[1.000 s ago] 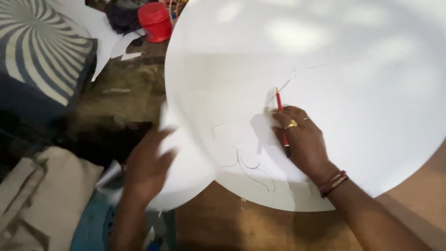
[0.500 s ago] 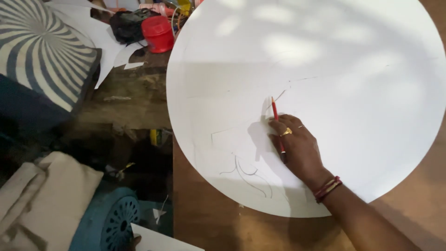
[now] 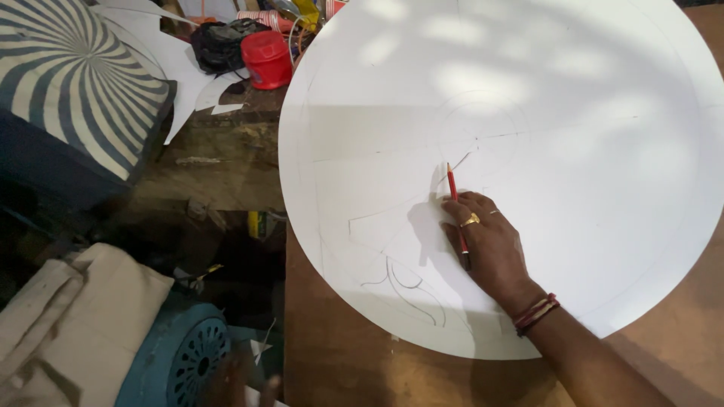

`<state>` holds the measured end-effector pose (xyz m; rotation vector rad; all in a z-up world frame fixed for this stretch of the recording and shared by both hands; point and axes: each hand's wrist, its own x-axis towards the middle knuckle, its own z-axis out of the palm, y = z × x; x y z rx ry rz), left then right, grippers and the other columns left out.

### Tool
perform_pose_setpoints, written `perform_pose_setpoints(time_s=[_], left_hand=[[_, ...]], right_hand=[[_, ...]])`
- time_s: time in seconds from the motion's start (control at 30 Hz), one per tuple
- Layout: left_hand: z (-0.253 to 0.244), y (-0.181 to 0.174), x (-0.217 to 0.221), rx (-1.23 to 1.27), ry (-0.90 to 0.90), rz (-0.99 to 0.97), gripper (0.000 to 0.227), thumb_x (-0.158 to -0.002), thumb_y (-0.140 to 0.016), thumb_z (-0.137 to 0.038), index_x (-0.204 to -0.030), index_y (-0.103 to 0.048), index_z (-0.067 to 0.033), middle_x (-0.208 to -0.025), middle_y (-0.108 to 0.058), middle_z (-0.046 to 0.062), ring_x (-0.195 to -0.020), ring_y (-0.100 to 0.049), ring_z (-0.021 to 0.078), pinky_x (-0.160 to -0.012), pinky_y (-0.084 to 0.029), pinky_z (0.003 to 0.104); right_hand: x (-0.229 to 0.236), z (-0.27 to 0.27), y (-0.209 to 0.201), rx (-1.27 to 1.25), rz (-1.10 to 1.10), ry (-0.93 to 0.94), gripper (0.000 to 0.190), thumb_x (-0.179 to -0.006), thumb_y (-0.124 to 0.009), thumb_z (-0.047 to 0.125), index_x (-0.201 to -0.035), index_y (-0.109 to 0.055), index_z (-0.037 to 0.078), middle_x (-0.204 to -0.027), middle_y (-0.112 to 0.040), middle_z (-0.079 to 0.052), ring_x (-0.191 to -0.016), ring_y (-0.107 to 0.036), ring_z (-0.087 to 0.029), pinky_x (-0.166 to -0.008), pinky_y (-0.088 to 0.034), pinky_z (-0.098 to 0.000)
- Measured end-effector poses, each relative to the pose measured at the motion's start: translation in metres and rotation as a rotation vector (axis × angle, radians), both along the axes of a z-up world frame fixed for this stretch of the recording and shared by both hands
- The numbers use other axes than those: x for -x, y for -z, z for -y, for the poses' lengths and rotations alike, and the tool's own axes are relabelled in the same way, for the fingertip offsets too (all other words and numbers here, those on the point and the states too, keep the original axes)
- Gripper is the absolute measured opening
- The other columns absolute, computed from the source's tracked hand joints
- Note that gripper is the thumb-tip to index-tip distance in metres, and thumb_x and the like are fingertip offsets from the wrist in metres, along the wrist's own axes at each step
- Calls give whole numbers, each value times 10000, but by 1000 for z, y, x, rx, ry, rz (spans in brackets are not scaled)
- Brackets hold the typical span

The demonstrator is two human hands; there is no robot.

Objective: Drawing and tracing patterns onto a large circular paper sheet using a pencil.

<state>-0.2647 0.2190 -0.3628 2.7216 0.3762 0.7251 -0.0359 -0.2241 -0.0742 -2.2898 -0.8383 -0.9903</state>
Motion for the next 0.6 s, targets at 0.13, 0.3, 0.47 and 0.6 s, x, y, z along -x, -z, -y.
perform_pose_setpoints(time_s=[0.13, 0.3, 0.47, 0.6], left_hand=[[181, -217, -78, -26, 8, 27, 590, -799, -724, -282, -1345, -639, -75, -1448, -530, 213, -1334, -505, 410, -1048, -366, 589], [255, -279, -143, 39, 383, 140, 575, -813, -805, -248, -1305, -626, -10, -1427, -525, 198, -1333, -452, 393, -1102, -350, 532], [273, -286, -154, 10, 444, 174, 757, -653, -882, -250, -1285, -606, 62, -1422, -502, 265, -1343, -420, 468, -1073, -340, 564], [258, -273, -163, -82, 439, 246, 640, -740, -855, -218, -1292, -624, 11, -1388, -556, 193, -1290, -502, 387, -1049, -417, 498]], right_hand=[[-2, -1, 3, 9, -6, 17, 283, -911, -694, 95, -1183, -640, 38, -1214, -708, -144, -1229, -625, -363, -926, -557, -448], [3, -2, -3, -36, 21, -27, 274, -916, -686, 77, -1184, -636, 45, -1202, -713, -127, -1207, -642, -350, -909, -570, -431], [1, -2, -2, -46, -3, -19, 282, -904, -696, 87, -1177, -640, 48, -1196, -717, -123, -1196, -643, -351, -893, -571, -434], [-1, 0, 0, -22, -6, -11, 288, -896, -700, 86, -1175, -641, 48, -1205, -715, -127, -1207, -635, -362, -900, -566, -444]])
